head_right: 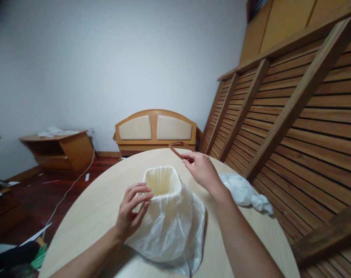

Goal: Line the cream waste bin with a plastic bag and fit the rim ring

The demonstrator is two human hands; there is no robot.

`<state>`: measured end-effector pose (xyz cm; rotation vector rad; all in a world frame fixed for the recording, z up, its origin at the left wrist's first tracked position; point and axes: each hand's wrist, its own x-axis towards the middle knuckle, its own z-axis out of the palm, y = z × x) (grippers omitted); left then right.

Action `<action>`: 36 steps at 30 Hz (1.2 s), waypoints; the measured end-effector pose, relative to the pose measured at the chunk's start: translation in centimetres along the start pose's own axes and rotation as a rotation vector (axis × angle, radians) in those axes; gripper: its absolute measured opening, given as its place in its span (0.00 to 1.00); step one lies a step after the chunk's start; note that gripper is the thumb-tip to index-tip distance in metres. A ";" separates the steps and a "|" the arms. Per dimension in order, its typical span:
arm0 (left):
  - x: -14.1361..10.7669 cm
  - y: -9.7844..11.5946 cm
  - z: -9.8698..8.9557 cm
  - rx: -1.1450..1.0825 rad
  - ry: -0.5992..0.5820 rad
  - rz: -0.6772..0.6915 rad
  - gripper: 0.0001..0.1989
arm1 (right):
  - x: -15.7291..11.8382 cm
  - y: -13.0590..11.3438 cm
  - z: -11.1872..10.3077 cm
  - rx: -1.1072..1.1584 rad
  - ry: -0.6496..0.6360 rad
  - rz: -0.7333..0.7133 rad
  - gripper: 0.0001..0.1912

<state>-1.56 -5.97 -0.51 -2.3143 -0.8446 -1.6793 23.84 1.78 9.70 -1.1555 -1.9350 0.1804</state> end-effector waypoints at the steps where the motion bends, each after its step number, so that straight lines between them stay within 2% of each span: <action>1: -0.1 0.1 0.0 -0.001 -0.002 -0.002 0.11 | -0.2 -0.5 -0.4 -0.002 -0.003 -0.033 0.15; 6: 0.3 0.3 -0.8 -0.008 0.012 -0.013 0.14 | -0.6 -1.3 -1.8 -0.003 -0.014 -0.119 0.14; 9: 2.7 -0.5 -1.1 -0.036 -0.002 -0.069 0.16 | -0.7 -1.2 -2.5 -0.023 -0.044 -0.170 0.13; 14: 8.9 -3.5 0.2 -0.179 -0.262 -0.601 0.18 | -1.0 -1.6 -3.2 -0.057 -0.038 -0.215 0.13; 16: 10.2 -4.5 0.9 -0.217 -0.372 -0.736 0.18 | -1.2 -2.0 -3.4 -0.076 -0.026 -0.230 0.13; 18: 10.5 -5.2 1.4 -0.244 -0.417 -0.785 0.17 | -1.4 -2.4 -3.5 -0.098 -0.023 -0.243 0.12; 25: 9.5 -5.9 2.0 -0.346 -0.429 -0.838 0.19 | -1.9 -3.4 -3.3 -0.104 -0.093 -0.311 0.12; 29: 10.1 -6.1 1.4 -0.439 -0.452 -0.845 0.19 | -2.5 -3.7 -3.1 -0.125 -0.184 -0.307 0.11; 34: 11.2 -6.0 -0.3 -0.491 -0.207 -0.930 0.26 | -3.0 -4.2 -2.9 -0.160 -0.210 -0.328 0.11; 36: 11.5 -5.8 -0.6 -0.502 -0.168 -0.953 0.29 | -3.0 -4.4 -2.8 -0.158 -0.232 -0.354 0.11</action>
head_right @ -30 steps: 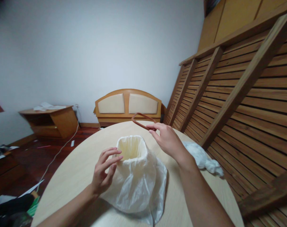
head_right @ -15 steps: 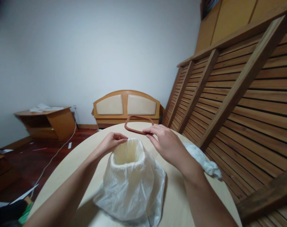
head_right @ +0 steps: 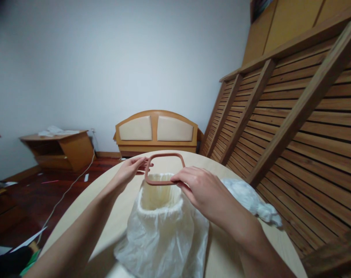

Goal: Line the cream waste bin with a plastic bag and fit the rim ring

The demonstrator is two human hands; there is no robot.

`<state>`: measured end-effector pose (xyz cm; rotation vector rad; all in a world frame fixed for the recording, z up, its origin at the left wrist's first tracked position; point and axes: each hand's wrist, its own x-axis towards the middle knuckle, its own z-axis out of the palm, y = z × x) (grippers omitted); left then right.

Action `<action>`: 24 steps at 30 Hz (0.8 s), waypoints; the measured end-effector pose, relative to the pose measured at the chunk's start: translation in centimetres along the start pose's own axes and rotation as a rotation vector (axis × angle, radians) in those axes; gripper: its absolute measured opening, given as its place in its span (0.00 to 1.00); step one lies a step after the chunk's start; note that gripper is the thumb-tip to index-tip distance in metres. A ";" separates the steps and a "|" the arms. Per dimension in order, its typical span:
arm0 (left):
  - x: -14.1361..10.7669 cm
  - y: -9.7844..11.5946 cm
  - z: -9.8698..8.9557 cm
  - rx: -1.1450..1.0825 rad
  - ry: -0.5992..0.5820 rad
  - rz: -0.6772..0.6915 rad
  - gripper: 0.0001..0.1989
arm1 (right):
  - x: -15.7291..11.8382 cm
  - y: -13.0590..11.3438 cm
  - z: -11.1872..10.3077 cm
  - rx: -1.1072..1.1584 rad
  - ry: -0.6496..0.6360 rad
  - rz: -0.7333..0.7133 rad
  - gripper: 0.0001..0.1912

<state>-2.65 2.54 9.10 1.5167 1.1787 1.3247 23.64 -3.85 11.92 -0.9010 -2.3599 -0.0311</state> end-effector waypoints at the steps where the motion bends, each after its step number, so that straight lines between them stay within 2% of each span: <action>1: -0.1 0.2 0.1 0.008 0.005 0.000 0.29 | 0.0 -0.1 0.0 0.008 -0.012 -0.018 0.11; 4: -0.4 0.8 0.4 0.057 0.045 0.022 0.27 | 0.2 -0.5 -0.1 0.047 -0.033 -0.061 0.11; 9: -0.7 1.3 0.5 0.051 0.109 0.025 0.16 | 0.5 -1.2 -0.3 0.169 -0.059 -0.052 0.07; 11: -0.8 1.4 0.5 0.045 0.116 0.020 0.12 | 0.7 -1.2 -0.1 0.200 0.037 0.046 0.07; 15: -1.1 1.7 0.6 0.075 0.088 0.032 0.08 | 1.2 0.0 0.9 0.311 0.270 0.314 0.13; 20: -1.5 1.9 0.7 0.202 0.060 0.045 0.06 | 1.6 1.3 2.7 0.363 0.175 0.509 0.24; 24: -1.7 1.6 0.7 0.331 0.038 0.051 0.07 | 1.8 1.7 3.7 0.321 0.161 0.561 0.24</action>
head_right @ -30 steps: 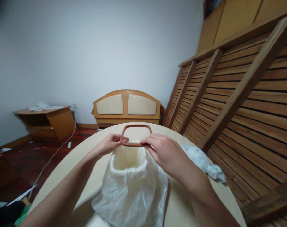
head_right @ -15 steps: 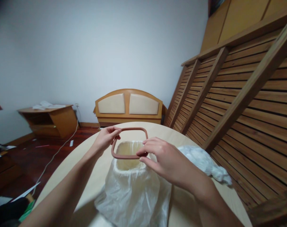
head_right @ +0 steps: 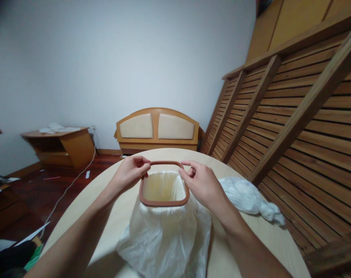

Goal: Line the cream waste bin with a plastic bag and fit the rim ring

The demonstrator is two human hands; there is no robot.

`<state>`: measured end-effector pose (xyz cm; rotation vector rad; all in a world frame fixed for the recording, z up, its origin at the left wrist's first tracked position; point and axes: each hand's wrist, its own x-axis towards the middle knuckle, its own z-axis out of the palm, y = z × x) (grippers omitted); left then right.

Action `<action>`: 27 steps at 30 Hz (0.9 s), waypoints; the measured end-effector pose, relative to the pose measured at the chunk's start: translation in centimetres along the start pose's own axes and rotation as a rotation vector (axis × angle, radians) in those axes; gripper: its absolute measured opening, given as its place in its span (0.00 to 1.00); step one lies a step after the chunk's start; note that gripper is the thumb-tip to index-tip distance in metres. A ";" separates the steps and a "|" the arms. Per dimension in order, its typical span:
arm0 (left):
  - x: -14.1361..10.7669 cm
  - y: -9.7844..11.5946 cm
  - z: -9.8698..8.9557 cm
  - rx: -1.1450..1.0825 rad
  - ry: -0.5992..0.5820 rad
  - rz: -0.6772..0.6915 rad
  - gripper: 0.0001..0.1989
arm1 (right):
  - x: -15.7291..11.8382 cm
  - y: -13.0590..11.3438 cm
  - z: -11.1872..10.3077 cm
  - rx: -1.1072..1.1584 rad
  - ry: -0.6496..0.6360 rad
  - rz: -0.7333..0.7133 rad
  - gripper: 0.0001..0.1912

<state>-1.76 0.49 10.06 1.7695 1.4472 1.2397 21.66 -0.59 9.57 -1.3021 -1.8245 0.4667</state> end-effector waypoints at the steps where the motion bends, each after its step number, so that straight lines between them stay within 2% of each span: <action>1: 0.0 -0.1 0.0 0.042 -0.002 -0.008 0.08 | 0.1 0.2 0.2 -0.008 -0.010 0.013 0.23; 5: 0.1 -0.2 0.0 0.160 -0.027 -0.059 0.11 | 0.5 1.1 1.0 -0.015 -0.061 0.046 0.22; 11: 0.6 -0.9 0.2 0.150 -0.078 -0.077 0.13 | 0.8 2.0 1.6 -0.005 -0.098 0.061 0.25; 20: 0.8 -1.9 0.2 0.170 -0.154 -0.068 0.18 | 0.6 2.1 1.6 -0.030 -0.136 0.076 0.24; 27: 0.9 -2.3 0.1 0.215 -0.184 -0.057 0.20 | 0.3 1.8 1.6 -0.098 -0.145 0.030 0.20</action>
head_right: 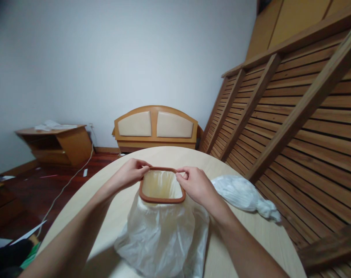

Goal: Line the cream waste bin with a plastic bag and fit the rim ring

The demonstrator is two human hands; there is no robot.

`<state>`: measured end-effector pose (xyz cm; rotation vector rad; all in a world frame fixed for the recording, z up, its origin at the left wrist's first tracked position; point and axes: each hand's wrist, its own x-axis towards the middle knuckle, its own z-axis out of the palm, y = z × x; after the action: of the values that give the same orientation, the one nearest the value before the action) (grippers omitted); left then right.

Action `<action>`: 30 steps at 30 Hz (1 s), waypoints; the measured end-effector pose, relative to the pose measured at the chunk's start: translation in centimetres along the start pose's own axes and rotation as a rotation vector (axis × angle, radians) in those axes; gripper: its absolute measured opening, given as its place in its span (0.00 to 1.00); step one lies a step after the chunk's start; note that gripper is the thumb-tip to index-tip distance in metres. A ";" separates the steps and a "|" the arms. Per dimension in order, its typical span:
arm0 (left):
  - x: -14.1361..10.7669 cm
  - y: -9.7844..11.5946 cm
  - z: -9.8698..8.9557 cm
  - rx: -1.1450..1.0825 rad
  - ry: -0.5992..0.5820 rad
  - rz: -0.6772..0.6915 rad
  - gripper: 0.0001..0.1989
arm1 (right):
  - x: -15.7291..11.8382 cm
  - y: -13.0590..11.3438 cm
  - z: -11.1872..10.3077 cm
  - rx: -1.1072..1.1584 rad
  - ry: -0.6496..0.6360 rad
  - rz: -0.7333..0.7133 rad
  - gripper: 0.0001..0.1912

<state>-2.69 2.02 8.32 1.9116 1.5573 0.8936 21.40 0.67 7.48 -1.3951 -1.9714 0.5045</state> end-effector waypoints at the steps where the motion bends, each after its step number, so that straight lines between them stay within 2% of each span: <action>1: 0.0 0.0 0.0 0.008 0.004 0.004 0.19 | 0.0 0.0 0.0 -0.009 0.000 -0.004 0.20; 15: -0.6 0.7 -0.3 0.112 -0.013 -0.023 0.18 | -0.4 -0.3 0.0 -0.086 -0.022 -0.046 0.17; 18: -0.6 0.7 -0.3 0.120 -0.014 -0.022 0.18 | -0.5 -0.2 -0.1 -0.162 -0.012 -0.096 0.15; 20: -0.5 0.7 -0.3 0.129 -0.011 -0.021 0.18 | -0.4 -0.2 0.0 -0.184 0.050 -0.146 0.14; 22: -0.5 0.7 -0.3 0.133 -0.006 -0.017 0.18 | -0.3 -0.3 0.1 -0.133 0.125 -0.221 0.16; 24: -0.5 0.8 -0.4 0.135 -0.007 -0.010 0.18 | -0.3 -0.6 0.2 -0.033 0.138 -0.307 0.20; 26: -0.6 0.9 -0.4 0.139 -0.009 0.000 0.18 | -0.5 -0.9 0.3 0.030 0.048 -0.373 0.27; 30: -0.7 0.9 -0.5 0.147 -0.017 0.028 0.18 | -1.0 -1.1 0.4 0.027 -0.235 -0.399 0.46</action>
<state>-2.59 1.16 9.17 2.0416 1.6292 0.7915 20.61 -0.64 7.65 -0.9213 -2.3475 0.5224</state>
